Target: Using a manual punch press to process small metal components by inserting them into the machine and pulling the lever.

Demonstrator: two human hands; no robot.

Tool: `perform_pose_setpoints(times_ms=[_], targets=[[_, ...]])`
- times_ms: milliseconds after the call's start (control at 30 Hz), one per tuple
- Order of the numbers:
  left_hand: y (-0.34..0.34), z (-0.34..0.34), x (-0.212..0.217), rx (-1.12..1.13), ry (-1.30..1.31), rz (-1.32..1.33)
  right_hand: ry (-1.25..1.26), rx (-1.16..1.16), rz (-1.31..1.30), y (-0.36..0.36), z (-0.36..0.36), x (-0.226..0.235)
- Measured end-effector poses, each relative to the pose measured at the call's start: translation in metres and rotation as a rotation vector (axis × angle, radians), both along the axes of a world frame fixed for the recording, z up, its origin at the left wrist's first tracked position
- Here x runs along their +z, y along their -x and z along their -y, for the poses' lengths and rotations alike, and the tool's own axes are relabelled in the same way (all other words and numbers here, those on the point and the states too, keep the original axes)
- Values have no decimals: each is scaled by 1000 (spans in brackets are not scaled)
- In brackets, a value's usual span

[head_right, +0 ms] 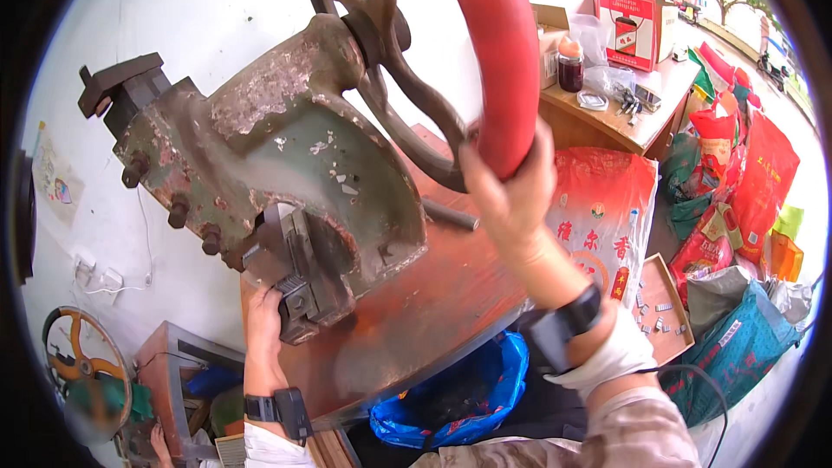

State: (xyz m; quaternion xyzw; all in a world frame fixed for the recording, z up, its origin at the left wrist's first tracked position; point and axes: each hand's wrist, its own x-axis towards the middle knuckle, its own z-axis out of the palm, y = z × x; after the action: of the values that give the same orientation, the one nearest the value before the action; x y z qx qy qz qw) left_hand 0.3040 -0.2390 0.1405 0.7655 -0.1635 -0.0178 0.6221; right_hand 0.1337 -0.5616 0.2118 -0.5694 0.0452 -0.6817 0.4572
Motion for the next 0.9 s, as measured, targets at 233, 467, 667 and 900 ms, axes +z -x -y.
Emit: perform_pose_setpoints(times_ms=[233, 467, 667, 900], targets=[[-17, -24, 7, -149, -341, 169, 292, -71, -783, 48, 5, 195], [9, 22, 44, 91, -408, 589, 163, 41, -698, 2, 16, 266], [-10, 8, 28, 91, -328, 413, 287, -42, -731, -29, 25, 281], [16, -18, 14, 222, -224, 313, 615, -249, -714, -49, 43, 293]])
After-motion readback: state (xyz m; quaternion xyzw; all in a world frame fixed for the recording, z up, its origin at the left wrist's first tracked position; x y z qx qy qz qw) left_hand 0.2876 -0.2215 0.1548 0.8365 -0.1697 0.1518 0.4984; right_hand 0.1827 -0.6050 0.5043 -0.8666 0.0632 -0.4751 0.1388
